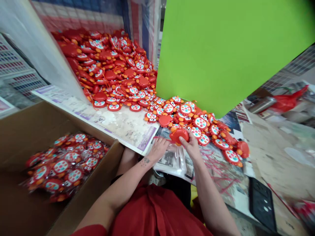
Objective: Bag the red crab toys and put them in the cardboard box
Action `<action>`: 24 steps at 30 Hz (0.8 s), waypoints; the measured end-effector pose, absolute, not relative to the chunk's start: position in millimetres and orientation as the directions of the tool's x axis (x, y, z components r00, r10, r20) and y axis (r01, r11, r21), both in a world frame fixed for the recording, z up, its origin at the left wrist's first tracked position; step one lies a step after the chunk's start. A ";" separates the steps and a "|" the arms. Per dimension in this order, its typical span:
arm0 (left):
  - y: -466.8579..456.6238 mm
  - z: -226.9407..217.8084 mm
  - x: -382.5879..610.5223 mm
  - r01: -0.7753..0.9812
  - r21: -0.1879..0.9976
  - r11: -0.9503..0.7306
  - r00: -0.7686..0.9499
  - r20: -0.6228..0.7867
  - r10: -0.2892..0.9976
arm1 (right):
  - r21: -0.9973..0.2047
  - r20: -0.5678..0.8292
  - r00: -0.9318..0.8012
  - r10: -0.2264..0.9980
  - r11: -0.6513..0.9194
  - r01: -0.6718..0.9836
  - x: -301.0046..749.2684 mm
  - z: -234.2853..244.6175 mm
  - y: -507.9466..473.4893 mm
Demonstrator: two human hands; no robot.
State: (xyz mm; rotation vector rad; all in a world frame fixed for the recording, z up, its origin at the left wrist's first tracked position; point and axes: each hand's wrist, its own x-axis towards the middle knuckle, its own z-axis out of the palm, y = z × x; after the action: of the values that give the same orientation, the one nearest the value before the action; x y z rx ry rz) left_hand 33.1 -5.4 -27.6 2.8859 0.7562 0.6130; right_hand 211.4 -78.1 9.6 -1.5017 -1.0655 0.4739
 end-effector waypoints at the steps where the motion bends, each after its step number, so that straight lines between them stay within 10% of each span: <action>1: -5.7 -28.5 32.3 0.424 0.193 -0.885 0.802 0.374 0.466 | -0.918 0.281 0.466 0.839 0.095 0.384 210.9 8.4 -70.5; 10: -3.5 -29.6 35.3 0.352 0.392 -0.850 0.664 0.536 0.522 | -0.840 0.119 0.053 0.991 0.072 0.538 201.4 -0.1 -37.1; 17: 13.9 -5.6 34.3 0.296 0.648 -0.702 0.745 0.303 0.594 | -0.582 0.138 0.492 0.859 -0.332 0.742 210.3 1.9 -76.2; 24: 16.1 21.9 32.5 0.341 0.697 -0.630 0.825 0.100 0.557 | -0.762 0.287 0.525 0.801 -0.141 0.632 182.1 -22.7 -81.5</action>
State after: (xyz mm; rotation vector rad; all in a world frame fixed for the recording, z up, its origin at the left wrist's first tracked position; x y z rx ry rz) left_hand 32.5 16.1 21.9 2.3060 0.6545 0.4015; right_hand 182.1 -81.5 -22.7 -1.8545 -1.1837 0.2331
